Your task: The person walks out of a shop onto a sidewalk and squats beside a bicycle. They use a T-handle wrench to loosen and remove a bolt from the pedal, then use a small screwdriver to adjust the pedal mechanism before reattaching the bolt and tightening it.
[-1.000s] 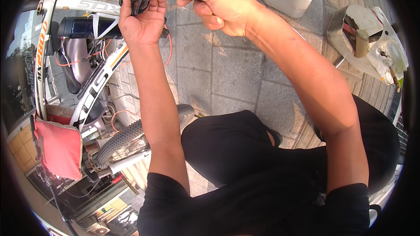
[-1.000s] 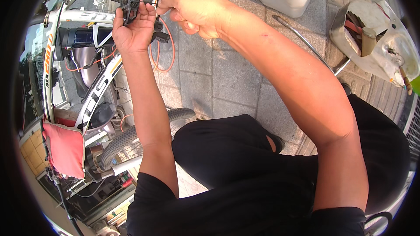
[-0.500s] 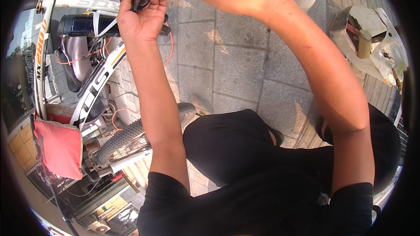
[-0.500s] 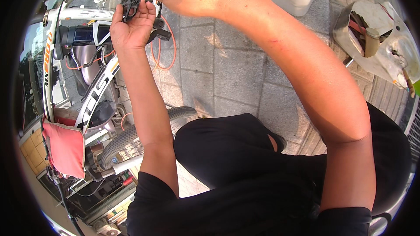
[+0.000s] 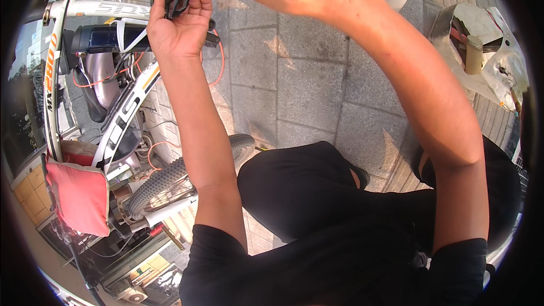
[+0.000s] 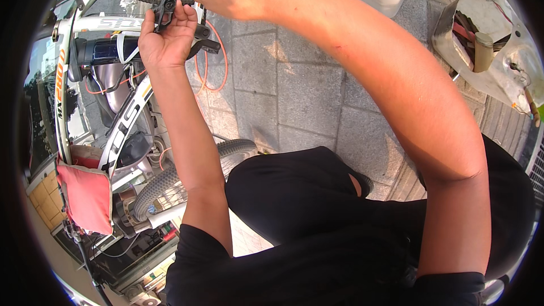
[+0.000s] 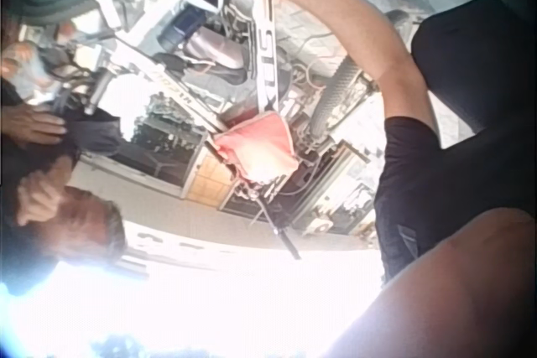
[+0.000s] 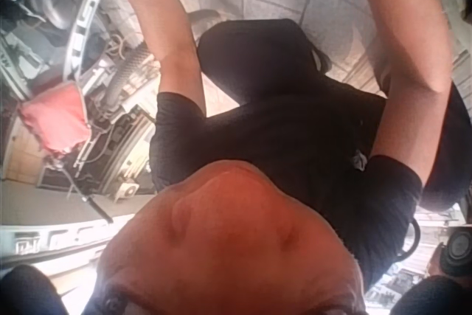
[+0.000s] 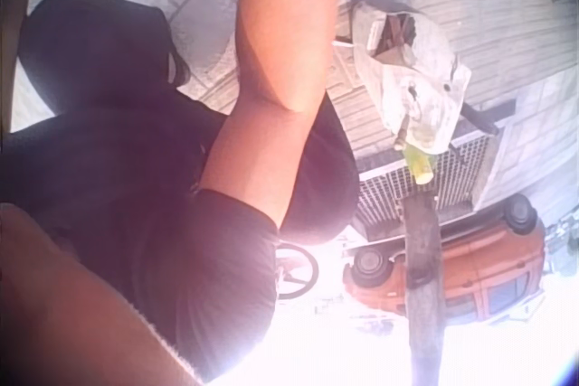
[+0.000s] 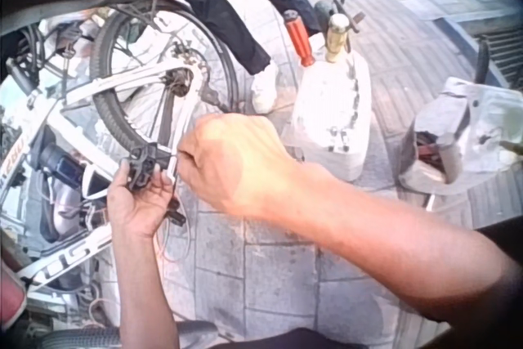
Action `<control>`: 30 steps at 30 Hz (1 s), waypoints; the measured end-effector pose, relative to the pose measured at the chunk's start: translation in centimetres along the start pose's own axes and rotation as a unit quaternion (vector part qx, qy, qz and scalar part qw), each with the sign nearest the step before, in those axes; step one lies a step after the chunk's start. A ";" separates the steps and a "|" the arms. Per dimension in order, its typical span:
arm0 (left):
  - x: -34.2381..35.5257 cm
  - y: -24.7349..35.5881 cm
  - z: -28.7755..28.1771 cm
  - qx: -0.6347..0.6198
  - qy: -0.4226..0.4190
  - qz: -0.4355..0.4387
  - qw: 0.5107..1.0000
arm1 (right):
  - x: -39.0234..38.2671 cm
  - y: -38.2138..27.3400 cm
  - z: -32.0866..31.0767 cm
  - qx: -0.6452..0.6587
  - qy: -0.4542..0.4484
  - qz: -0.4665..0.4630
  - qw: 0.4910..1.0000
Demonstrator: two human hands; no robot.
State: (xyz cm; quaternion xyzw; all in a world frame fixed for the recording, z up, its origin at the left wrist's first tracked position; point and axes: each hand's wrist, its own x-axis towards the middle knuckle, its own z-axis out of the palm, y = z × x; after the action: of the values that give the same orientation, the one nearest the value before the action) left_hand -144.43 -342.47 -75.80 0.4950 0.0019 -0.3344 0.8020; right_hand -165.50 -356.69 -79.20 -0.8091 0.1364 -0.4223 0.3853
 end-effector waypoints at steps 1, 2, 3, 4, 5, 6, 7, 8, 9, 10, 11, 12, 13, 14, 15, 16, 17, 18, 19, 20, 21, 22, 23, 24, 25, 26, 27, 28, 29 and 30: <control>0.0 0.0 -0.1 -0.003 0.000 0.000 1.000 | 0.0 0.1 0.0 0.000 0.003 -0.004 1.000; 0.1 -0.1 0.0 -0.006 0.000 -0.002 1.000 | 0.0 0.1 0.0 -0.002 0.007 -0.007 1.000; 0.1 -0.1 0.0 -0.009 0.000 -0.004 1.000 | 0.0 0.2 0.0 -0.003 0.011 -0.010 1.000; 0.2 -0.2 0.0 -0.010 -0.007 -0.006 1.000 | 0.1 0.3 -0.1 -0.006 0.008 -0.012 1.000; 0.2 0.0 -0.1 -0.010 -0.012 -0.005 1.000 | 0.1 0.4 0.0 -0.006 0.006 -0.015 1.000; 0.2 0.1 -0.3 -0.011 -0.018 -0.005 1.000 | 0.2 0.4 0.1 -0.007 0.003 -0.018 1.000; 0.3 0.1 -0.4 -0.011 -0.020 -0.005 1.000 | 0.2 0.5 0.1 -0.008 0.005 -0.022 1.000; 0.3 0.1 -0.4 -0.011 -0.023 -0.006 1.000 | 0.2 0.5 0.1 -0.010 0.006 -0.026 1.000; 0.3 0.2 -0.4 -0.011 -0.026 -0.006 1.000 | 0.3 0.5 0.1 -0.012 0.008 -0.030 0.999; 0.3 0.2 -0.4 -0.012 -0.026 -0.006 1.000 | 0.3 0.4 -0.1 -0.017 0.005 -0.036 0.999; 0.4 0.1 -0.4 -0.012 -0.026 -0.006 1.000 | 0.5 0.2 -0.4 -0.024 0.002 -0.041 0.999; 0.4 0.1 -0.4 -0.012 -0.026 -0.007 1.000 | 0.5 0.1 -0.5 -0.030 -0.002 -0.047 0.998; 0.4 0.0 -0.4 -0.012 -0.023 -0.004 1.000 | 0.6 0.3 -0.5 -0.043 0.003 -0.062 0.997; 0.4 -0.1 -0.3 -0.012 -0.021 -0.003 1.000 | 0.8 0.6 -0.4 -0.056 0.008 -0.077 0.995; 0.4 -0.2 -0.3 -0.011 -0.018 -0.001 1.000 | 0.9 0.7 -0.3 -0.069 0.013 -0.091 0.993; 0.4 -0.2 -0.2 -0.011 -0.016 0.000 1.000 | 1.2 0.8 -0.5 -0.073 0.005 -0.102 0.992; 0.4 0.1 -0.5 -0.009 -0.011 0.007 1.000 | 1.7 0.7 -0.5 -0.072 -0.003 -0.116 0.991; 0.3 0.5 -0.7 -0.008 -0.005 0.015 1.000 | 2.3 0.5 -0.5 -0.069 -0.011 -0.131 0.989; 0.1 0.9 -1.1 -0.006 0.001 0.024 1.000 | 3.1 0.3 -0.4 -0.080 -0.038 -0.142 0.986; 0.3 0.3 -0.7 -0.006 -0.003 0.017 1.000 | 3.5 0.3 -1.4 -0.108 -0.063 -0.143 0.982; 0.4 -0.2 -0.3 -0.007 -0.007 0.011 1.000 | 3.8 0.1 -2.3 -0.134 -0.089 -0.143 0.977; 0.5 -0.8 0.1 -0.007 -0.010 0.002 1.000 | 4.2 -0.2 -3.1 -0.171 -0.099 -0.147 0.969; 0.4 -0.6 0.0 -0.004 -0.006 0.006 1.000 | 4.8 -0.5 -3.2 -0.197 -0.107 -0.158 0.962; 0.3 -0.5 0.0 -0.001 -0.002 0.009 1.000 | 5.5 -0.8 -3.4 -0.223 -0.115 -0.169 0.953; 0.3 -0.6 0.0 -0.002 -0.009 0.013 1.000 | 6.1 -1.0 -3.7 -0.216 -0.144 -0.173 0.950; 0.3 -0.4 -0.2 -0.002 -0.016 0.018 1.000 | 6.8 -1.3 -4.1 -0.208 -0.172 -0.178 0.946; 0.2 -0.4 -0.3 -0.003 -0.023 0.022 0.999 | 7.4 -1.6 -4.5 -0.200 -0.200 -0.182 0.942; 0.2 -0.3 -0.4 -0.003 -0.020 0.025 0.999 | 7.9 -2.0 -5.1 -0.190 -0.226 -0.170 0.940; 0.2 -0.3 -0.4 -0.004 -0.018 0.026 1.000 | 8.2 -2.5 -5.7 -0.181 -0.252 -0.156 0.938; 0.3 -0.3 -0.5 -0.004 -0.015 0.027 1.000 | 8.4 -2.6 -5.7 -0.175 -0.263 -0.152 0.937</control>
State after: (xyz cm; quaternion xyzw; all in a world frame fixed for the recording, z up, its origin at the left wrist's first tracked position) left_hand -144.23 -342.30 -76.42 0.4861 -0.0222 -0.3203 0.8128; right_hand -165.17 -362.50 -70.46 -0.9570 -0.0224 -0.2175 0.1908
